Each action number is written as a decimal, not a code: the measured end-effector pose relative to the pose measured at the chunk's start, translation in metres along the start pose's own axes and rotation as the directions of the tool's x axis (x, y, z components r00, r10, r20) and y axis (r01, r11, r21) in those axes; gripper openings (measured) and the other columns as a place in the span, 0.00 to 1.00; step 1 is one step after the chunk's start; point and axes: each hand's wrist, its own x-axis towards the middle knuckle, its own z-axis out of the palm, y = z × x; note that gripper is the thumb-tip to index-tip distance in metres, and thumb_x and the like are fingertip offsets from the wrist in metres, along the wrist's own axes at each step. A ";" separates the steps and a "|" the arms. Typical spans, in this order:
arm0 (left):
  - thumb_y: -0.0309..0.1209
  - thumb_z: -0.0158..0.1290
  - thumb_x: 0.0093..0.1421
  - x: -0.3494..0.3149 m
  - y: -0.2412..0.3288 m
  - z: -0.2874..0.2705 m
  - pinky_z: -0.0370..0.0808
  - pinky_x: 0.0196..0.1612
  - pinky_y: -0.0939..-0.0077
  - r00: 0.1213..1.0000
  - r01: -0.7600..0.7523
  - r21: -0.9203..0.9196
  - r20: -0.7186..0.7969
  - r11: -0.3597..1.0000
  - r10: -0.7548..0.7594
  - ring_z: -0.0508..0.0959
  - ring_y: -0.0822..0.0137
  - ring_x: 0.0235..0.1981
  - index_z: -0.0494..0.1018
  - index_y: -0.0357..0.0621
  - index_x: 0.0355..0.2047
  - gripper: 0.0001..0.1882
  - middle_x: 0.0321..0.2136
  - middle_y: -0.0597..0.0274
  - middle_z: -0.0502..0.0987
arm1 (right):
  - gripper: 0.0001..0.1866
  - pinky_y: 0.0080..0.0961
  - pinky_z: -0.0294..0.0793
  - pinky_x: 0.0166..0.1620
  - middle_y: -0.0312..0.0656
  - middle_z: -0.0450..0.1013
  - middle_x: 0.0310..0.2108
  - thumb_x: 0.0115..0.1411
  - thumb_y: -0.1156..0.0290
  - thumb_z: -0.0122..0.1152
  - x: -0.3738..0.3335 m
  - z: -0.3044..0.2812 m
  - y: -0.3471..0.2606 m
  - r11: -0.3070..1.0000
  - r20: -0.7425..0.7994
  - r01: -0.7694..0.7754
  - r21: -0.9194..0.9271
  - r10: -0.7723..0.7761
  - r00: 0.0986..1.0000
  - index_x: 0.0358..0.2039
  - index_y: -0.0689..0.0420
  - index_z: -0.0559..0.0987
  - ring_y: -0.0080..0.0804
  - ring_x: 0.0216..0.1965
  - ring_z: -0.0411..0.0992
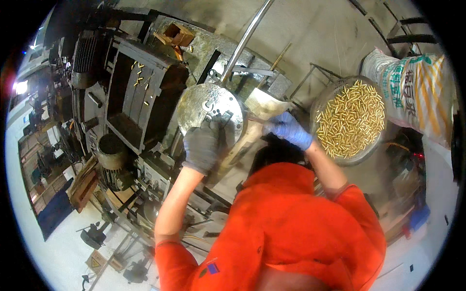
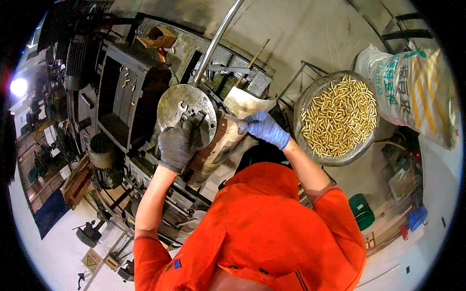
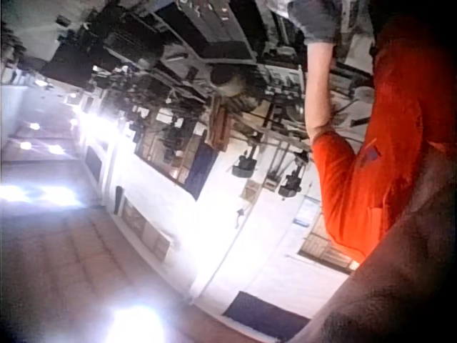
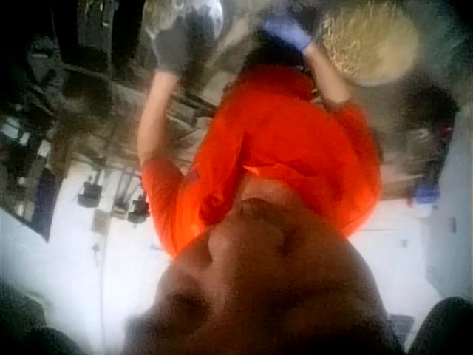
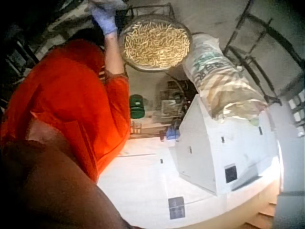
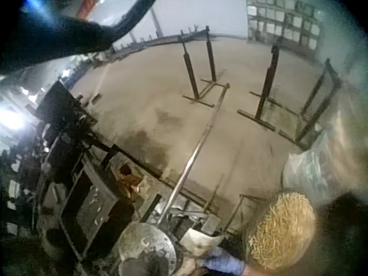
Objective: The person operates a machine in a workshop, using a long metal rod to manipulate a rotating circular component. They then retrieve a wrench from a nearby table and use it to tighten a bolt on the machine's rotating part. The person continues to adjust the machine using the wrench and the metal rod.
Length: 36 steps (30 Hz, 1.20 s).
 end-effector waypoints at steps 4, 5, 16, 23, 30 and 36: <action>0.36 0.49 0.50 0.001 0.000 0.000 0.72 0.28 0.65 0.999 -0.032 0.016 0.031 0.999 0.032 0.76 0.55 0.23 0.71 0.44 0.28 0.10 0.23 0.56 0.74 | 0.17 0.20 0.68 0.36 0.33 0.72 0.27 0.57 0.59 0.59 0.012 -0.015 -0.003 0.933 -0.191 0.337 -0.124 -0.356 0.915 0.37 0.62 0.78 0.20 0.31 0.66; 0.36 0.49 0.49 0.002 0.002 -0.004 0.72 0.28 0.65 0.999 -0.025 -0.030 0.033 0.999 0.026 0.76 0.55 0.23 0.70 0.43 0.28 0.10 0.23 0.56 0.74 | 0.18 0.21 0.68 0.35 0.32 0.71 0.27 0.57 0.58 0.58 0.023 -0.024 -0.025 0.934 -0.277 0.339 -0.109 -0.356 0.893 0.38 0.62 0.78 0.20 0.31 0.66; 0.36 0.55 0.43 -0.001 -0.001 0.005 0.70 0.26 0.61 0.987 -0.056 -0.093 -0.153 0.994 0.041 0.75 0.54 0.24 0.70 0.42 0.36 0.19 0.23 0.55 0.73 | 0.18 0.20 0.63 0.23 0.33 0.68 0.19 0.56 0.53 0.58 0.234 -0.083 -0.128 0.877 -0.597 0.344 0.336 -0.085 0.798 0.32 0.56 0.79 0.21 0.19 0.62; 0.39 0.55 0.42 0.012 -0.003 0.002 0.71 0.27 0.63 0.993 -0.029 -0.213 -0.118 0.977 0.004 0.75 0.55 0.24 0.71 0.43 0.34 0.19 0.24 0.57 0.73 | 0.15 0.23 0.59 0.20 0.33 0.70 0.16 0.51 0.60 0.63 0.323 -0.046 -0.152 0.913 -0.527 0.357 0.200 -0.207 0.824 0.18 0.58 0.78 0.21 0.17 0.62; 0.34 0.55 0.45 0.023 -0.007 0.003 0.72 0.26 0.65 0.979 -0.012 -0.274 -0.200 0.962 -0.045 0.75 0.55 0.22 0.73 0.44 0.31 0.12 0.24 0.56 0.75 | 0.19 0.29 0.64 0.25 0.38 0.71 0.17 0.52 0.56 0.61 0.384 0.003 -0.162 0.968 -0.400 0.248 -0.046 -0.246 0.883 0.20 0.61 0.79 0.26 0.19 0.65; 0.33 0.54 0.48 0.020 -0.008 0.001 0.71 0.26 0.64 0.971 0.026 -0.399 -0.207 0.917 -0.118 0.75 0.53 0.22 0.74 0.43 0.32 0.12 0.25 0.54 0.75 | 0.19 0.17 0.57 0.22 0.28 0.61 0.18 0.58 0.51 0.54 0.241 -0.020 -0.156 0.933 -0.158 0.292 -0.210 -0.327 0.932 0.25 0.56 0.78 0.15 0.20 0.57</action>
